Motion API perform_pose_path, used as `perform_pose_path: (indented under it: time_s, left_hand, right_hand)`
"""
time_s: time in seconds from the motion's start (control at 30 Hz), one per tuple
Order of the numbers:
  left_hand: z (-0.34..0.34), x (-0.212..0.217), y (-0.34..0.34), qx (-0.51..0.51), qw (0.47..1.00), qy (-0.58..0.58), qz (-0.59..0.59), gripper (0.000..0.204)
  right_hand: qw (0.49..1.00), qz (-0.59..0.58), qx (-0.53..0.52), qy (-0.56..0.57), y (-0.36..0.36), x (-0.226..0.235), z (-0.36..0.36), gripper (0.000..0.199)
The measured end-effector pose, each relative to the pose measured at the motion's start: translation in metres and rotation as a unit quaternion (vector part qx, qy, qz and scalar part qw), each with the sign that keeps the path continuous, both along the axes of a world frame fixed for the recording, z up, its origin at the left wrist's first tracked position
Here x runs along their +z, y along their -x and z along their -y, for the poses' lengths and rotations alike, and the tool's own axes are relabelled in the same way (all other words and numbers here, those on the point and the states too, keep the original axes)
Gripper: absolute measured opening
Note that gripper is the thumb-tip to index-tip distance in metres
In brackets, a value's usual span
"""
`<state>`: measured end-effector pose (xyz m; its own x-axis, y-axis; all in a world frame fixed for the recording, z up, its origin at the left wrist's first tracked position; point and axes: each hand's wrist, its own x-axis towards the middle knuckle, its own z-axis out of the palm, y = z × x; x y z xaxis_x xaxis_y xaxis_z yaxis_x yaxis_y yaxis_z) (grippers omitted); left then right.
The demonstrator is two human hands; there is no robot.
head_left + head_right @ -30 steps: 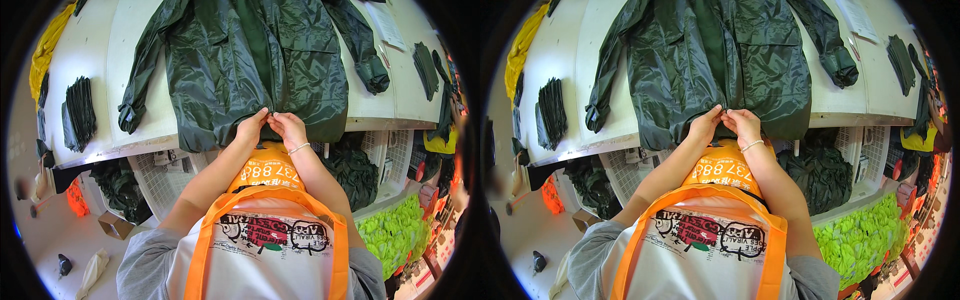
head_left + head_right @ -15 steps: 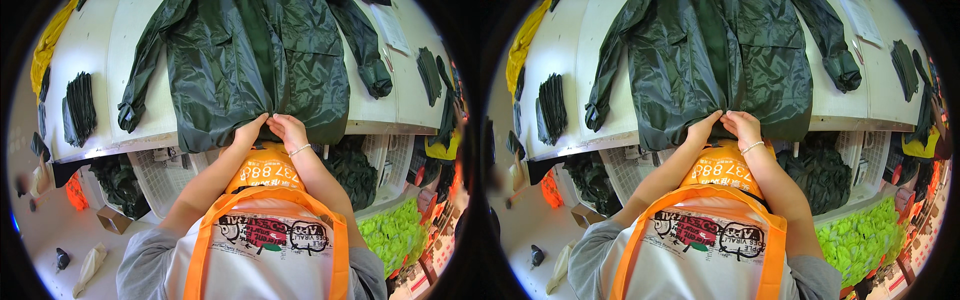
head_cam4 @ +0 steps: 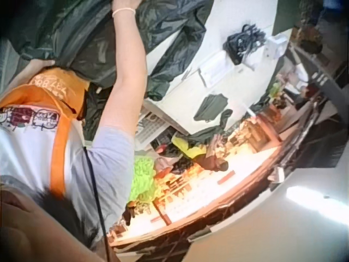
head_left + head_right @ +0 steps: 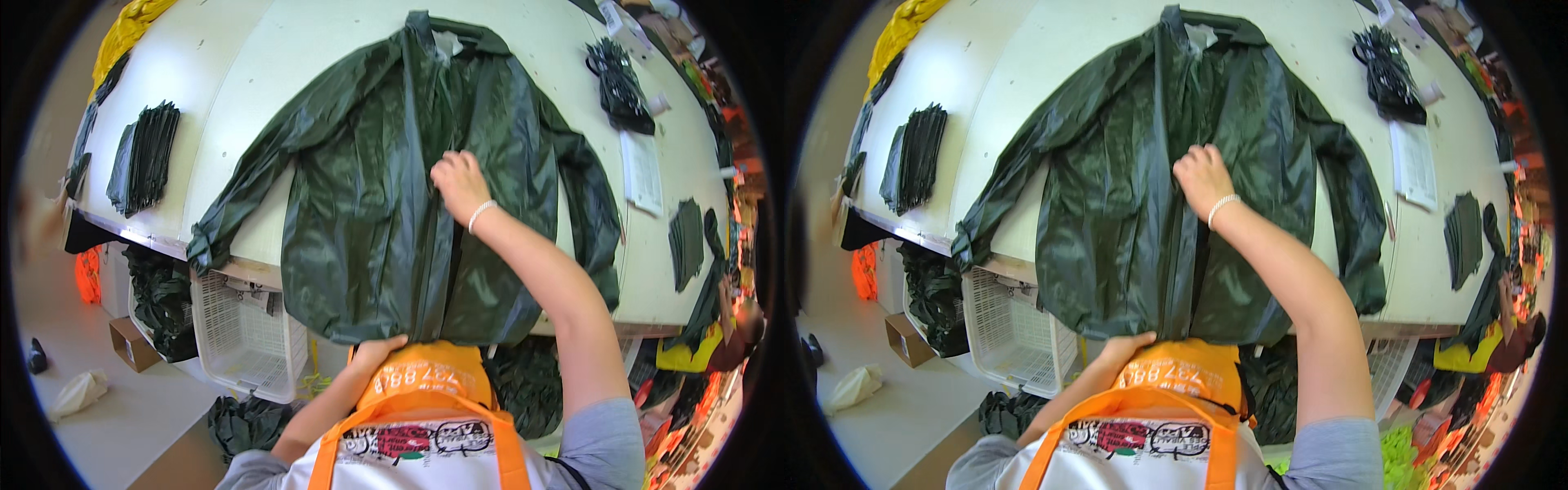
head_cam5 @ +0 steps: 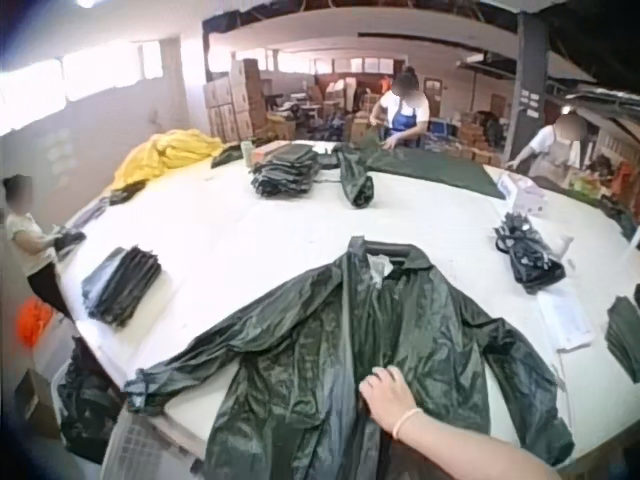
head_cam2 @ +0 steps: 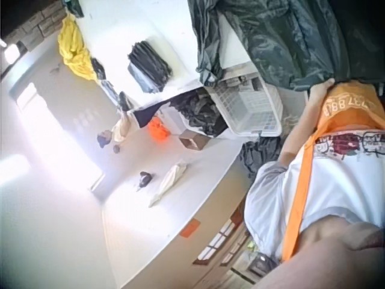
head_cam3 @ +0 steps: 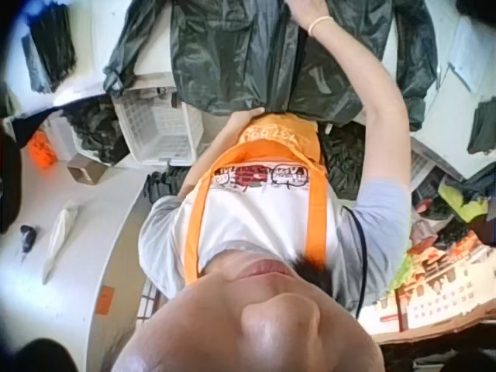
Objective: The person unfolds a dark green jacket on a white table, smooths it out, and folds it into a compact rectangle. The person then places the folded jacket into a white plastic basket under the table.
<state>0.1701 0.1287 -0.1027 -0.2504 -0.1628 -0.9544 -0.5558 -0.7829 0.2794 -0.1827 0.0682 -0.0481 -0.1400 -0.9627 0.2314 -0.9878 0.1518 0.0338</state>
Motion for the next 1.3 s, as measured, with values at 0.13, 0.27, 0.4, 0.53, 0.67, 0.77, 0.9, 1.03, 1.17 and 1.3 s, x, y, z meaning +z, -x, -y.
perform_pose_path:
  time_s: [0.13,0.27,0.4,0.53,0.67,0.77,0.9,1.03,1.17,1.3]
  left_hand:
    - [-0.029,0.014,-0.012,0.093,0.991,-0.082,0.055,0.047]
    - [-0.072,-0.021,-0.04,0.087,0.991,0.024,0.099,0.051]
    - [-0.06,0.001,-0.015,-0.003,0.989,0.03,0.143,0.058]
    - [-0.029,-0.007,-0.041,-0.222,0.972,0.019,0.08,0.048]
    - [0.096,0.064,0.022,-0.413,0.901,0.105,-0.079,0.031]
    - [0.19,0.082,0.131,-0.345,0.843,0.342,-0.232,0.025]
    - [0.286,0.041,0.29,-0.246,0.768,0.541,-0.237,0.029]
    - [0.342,0.021,0.403,-0.304,0.722,0.621,-0.024,0.05]
    - [0.36,0.018,0.442,-0.425,0.653,0.627,-0.001,0.047]
    - [0.38,0.004,0.452,-0.404,0.794,0.439,-0.113,0.036]
  right_hand:
    - [0.996,-0.081,-0.039,0.029,0.105,-0.003,0.076,0.012]
    - [0.985,-0.112,-0.129,0.015,0.165,0.013,0.145,0.016]
    - [0.988,-0.061,-0.123,0.069,0.185,0.004,0.168,0.012]
    - [0.938,0.088,-0.149,0.3,0.132,-0.009,0.153,0.04]
    - [0.854,0.362,-0.273,0.256,0.125,-0.051,0.126,0.04]
    - [0.858,0.342,-0.249,0.29,0.144,-0.066,0.14,0.024]
    - [0.84,0.349,-0.239,0.338,0.144,-0.059,0.169,0.017]
    - [0.848,0.37,-0.224,0.307,0.138,-0.061,0.174,0.012]
    - [0.811,0.405,-0.297,0.3,0.143,-0.078,0.182,0.012]
    - [0.792,0.428,-0.297,0.318,0.145,-0.079,0.189,0.011]
